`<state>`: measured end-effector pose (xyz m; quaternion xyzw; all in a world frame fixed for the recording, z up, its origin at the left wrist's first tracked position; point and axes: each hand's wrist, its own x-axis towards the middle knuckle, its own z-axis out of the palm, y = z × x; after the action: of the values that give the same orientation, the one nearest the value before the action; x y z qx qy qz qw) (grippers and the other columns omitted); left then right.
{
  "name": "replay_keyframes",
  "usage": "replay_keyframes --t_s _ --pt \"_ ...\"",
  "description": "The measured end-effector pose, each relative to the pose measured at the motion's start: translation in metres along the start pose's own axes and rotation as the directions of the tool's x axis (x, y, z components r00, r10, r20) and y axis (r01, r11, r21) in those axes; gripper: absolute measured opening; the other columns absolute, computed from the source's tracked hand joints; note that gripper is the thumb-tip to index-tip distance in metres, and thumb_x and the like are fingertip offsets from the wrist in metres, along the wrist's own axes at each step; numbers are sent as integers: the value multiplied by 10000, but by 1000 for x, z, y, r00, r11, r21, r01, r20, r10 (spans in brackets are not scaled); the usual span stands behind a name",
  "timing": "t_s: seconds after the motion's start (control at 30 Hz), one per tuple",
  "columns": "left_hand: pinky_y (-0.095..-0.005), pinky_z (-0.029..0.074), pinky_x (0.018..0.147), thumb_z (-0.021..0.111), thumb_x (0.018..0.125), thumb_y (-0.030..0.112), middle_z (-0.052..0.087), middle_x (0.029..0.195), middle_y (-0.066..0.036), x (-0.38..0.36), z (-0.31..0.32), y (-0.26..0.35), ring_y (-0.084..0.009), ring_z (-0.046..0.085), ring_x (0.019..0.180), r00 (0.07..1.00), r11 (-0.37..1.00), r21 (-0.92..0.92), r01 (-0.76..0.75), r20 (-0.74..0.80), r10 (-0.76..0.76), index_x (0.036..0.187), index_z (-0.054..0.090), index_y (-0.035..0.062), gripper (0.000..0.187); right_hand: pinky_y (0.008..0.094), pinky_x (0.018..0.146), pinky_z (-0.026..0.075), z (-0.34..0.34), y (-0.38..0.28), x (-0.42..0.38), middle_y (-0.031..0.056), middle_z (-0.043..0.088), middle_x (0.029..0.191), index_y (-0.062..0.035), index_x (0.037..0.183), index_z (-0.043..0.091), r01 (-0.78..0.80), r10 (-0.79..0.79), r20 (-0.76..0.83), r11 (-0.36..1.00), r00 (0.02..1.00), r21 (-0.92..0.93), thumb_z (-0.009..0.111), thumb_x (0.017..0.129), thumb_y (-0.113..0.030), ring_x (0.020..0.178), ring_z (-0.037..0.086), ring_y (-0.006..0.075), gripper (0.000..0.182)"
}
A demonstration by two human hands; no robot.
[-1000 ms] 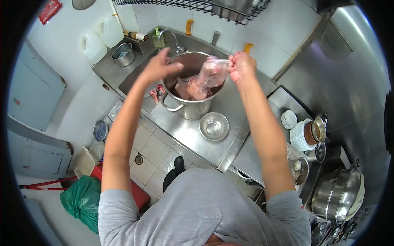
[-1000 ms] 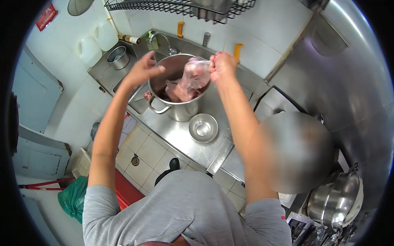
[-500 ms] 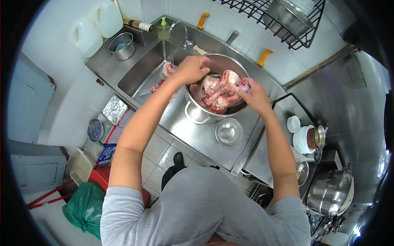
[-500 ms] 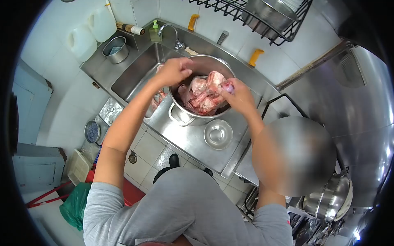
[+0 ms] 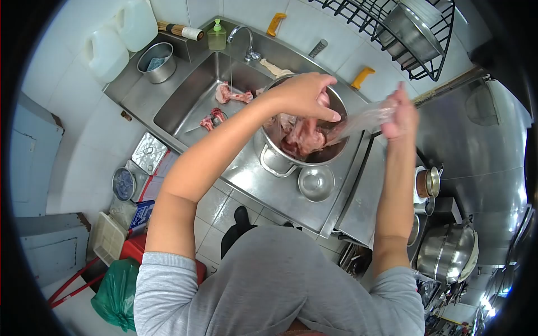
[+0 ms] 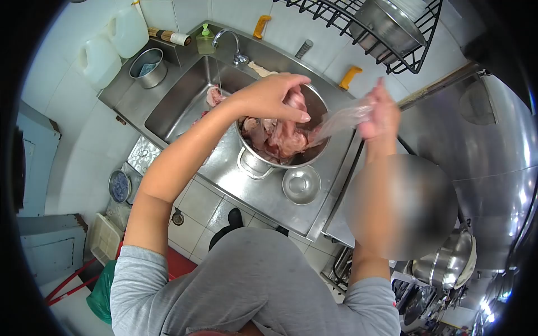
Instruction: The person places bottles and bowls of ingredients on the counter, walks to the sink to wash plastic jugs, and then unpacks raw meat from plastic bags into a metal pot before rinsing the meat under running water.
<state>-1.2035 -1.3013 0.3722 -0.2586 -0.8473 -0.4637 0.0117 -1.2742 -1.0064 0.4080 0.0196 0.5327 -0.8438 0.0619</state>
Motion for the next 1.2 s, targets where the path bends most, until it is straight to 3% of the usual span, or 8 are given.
replay_keyframes --t_s 0.3,0.37,0.53,0.63,0.7,0.83,1.03,1.2 --pt "-420 517 979 846 706 440 676 1201 -240 14 42 25 -383 657 1116 976 978 136 -158 171 134 1439 511 12 912 325 468 303 73 -23 -92 -8 344 601 -137 710 433 157 -212 216 956 953 249 518 1073 -403 508 319 152 458" --pt "-410 574 731 680 898 360 717 888 -169 19 50 28 -297 714 782 954 999 51 -11 299 -5 1259 619 44 484 324 463 293 99 -45 -111 -9 343 607 -131 715 433 283 -331 190 928 924 243 507 1078 -402 508 309 150 459" --pt "-327 509 487 450 1043 192 651 641 -66 33 -34 74 -162 598 481 998 977 -214 25 -45 -35 1090 703 54 292 301 547 455 91 -44 -110 19 596 759 -58 963 649 646 -657 166 607 736 -462 513 1083 -349 588 517 98 343" --pt "-290 509 502 486 1033 156 701 765 -60 29 -72 56 -126 587 533 999 999 -20 33 -15 -33 1179 708 41 290 334 692 532 51 26 -77 77 701 844 -50 1012 701 259 -171 214 306 962 -916 595 997 -277 752 671 154 250" --pt "-291 509 520 524 1018 163 710 816 -63 11 -80 42 -126 593 562 998 992 116 55 19 -58 1175 709 30 277 446 835 548 35 71 -47 213 729 978 -9 883 718 366 376 330 -25 866 -930 666 843 -162 912 711 364 166" --pt "-293 517 571 595 970 164 690 899 -52 -34 -76 -23 -127 622 663 991 961 271 -49 -108 81 1187 695 19 280 478 836 551 54 139 -5 191 728 943 -41 899 714 458 -23 468 -163 884 -874 781 801 -288 932 692 383 274" --pt "-278 493 529 562 918 72 682 904 -44 -136 -107 -3 -107 610 649 893 925 -181 335 -251 -373 1254 658 18 354 480 926 551 79 225 50 173 712 1179 -55 1126 725 714 373 609 -380 700 -588 776 804 -336 1099 668 393 431" --pt "-227 465 530 559 943 96 641 879 4 -230 -110 -19 -69 575 633 798 800 -365 476 -203 -567 1287 629 35 357 447 924 560 115 229 47 191 729 1161 -30 1098 762 696 677 308 -424 669 -579 752 783 -344 1103 697 351 445"
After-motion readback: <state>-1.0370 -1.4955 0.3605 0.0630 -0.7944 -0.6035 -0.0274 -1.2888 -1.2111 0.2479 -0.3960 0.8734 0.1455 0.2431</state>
